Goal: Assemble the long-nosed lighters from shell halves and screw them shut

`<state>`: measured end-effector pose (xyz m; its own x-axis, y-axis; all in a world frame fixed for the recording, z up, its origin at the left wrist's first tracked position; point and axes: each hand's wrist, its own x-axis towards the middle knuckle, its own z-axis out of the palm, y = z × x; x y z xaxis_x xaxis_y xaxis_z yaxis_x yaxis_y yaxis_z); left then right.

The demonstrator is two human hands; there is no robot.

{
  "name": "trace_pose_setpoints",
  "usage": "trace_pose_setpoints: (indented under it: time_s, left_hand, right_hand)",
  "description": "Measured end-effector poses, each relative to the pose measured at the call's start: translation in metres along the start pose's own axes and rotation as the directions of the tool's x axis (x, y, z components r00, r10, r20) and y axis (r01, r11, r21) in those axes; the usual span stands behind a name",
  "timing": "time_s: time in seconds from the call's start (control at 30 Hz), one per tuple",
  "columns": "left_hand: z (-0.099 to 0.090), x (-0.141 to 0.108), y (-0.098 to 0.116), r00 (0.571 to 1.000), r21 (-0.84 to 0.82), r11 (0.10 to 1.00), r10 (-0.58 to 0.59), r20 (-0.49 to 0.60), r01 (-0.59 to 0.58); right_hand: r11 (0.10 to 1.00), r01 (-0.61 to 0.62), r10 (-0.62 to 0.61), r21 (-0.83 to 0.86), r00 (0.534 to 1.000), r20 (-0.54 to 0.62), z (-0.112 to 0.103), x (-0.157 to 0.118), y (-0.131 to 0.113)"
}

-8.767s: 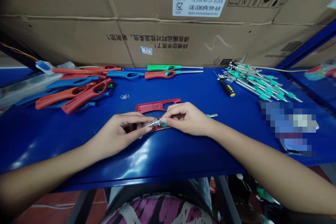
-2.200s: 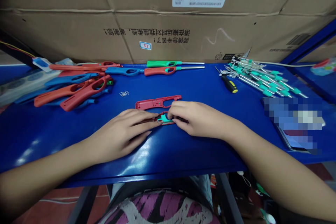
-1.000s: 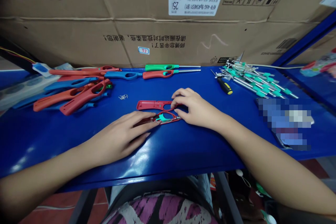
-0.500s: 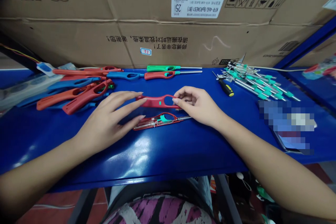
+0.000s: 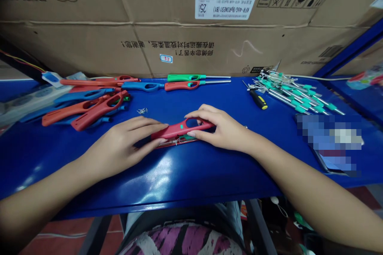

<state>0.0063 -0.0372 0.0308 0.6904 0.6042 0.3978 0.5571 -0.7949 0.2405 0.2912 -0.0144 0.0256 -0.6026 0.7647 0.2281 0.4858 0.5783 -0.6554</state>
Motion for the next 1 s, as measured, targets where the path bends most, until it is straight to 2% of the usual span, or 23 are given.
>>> trace_pose_setpoints:
  time_s: [0.23,0.5,1.0]
  left_hand:
    - [-0.004,0.0,0.002,0.995,0.02,0.999,-0.04,0.09,0.038]
    - [-0.005,-0.001,0.005,0.978,0.066,0.994,-0.097,0.182,0.086]
    - [-0.003,0.0,0.005,0.969,0.081,0.991,-0.121,0.215,0.106]
  right_hand:
    - [0.997,0.066,-0.063,-0.031,0.994,0.092,0.005,0.001,0.003]
    - [0.992,0.067,-0.052,-0.103,0.989,0.141,0.009,0.001,-0.001]
    - [0.979,0.08,-0.05,-0.189,0.986,0.159,0.01,0.001,0.001]
